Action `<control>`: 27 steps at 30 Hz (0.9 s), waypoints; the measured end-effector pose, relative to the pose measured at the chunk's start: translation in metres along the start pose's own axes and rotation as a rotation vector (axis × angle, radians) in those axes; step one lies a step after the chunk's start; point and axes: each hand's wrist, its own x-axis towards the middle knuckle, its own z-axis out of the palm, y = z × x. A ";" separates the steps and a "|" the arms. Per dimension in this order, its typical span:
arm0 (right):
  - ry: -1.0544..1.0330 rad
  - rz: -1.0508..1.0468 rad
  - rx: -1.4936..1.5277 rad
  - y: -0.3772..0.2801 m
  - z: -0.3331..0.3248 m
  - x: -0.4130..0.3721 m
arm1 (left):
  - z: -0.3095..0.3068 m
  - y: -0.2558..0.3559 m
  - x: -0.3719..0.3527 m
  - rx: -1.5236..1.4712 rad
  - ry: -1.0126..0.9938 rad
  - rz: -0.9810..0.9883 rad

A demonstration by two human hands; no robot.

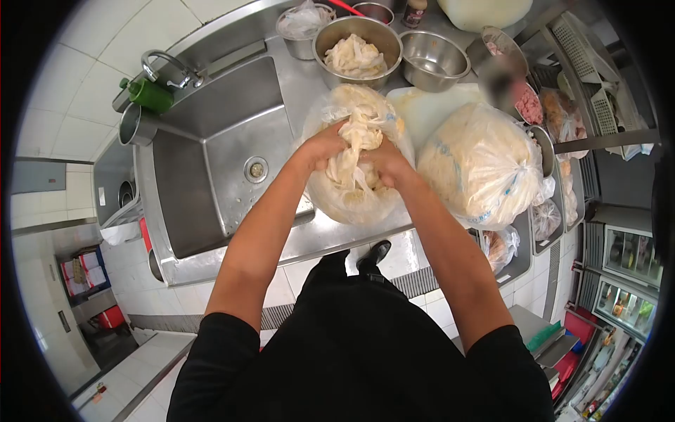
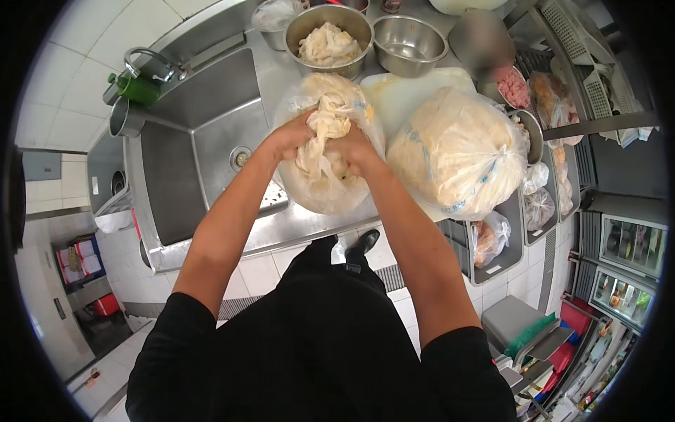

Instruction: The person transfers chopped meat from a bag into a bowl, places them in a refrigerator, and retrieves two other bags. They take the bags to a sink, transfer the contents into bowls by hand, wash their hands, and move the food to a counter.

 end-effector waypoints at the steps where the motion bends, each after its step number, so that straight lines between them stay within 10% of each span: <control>1: 0.002 -0.012 0.001 -0.003 0.003 -0.001 | 0.004 0.004 -0.004 -0.090 0.044 -0.023; 8: 0.040 0.029 0.020 -0.034 0.016 -0.023 | 0.027 0.041 -0.037 -0.130 0.289 -0.050; 27: -0.146 -0.295 -0.230 -0.245 0.068 -0.045 | 0.044 0.240 -0.067 0.014 0.061 0.474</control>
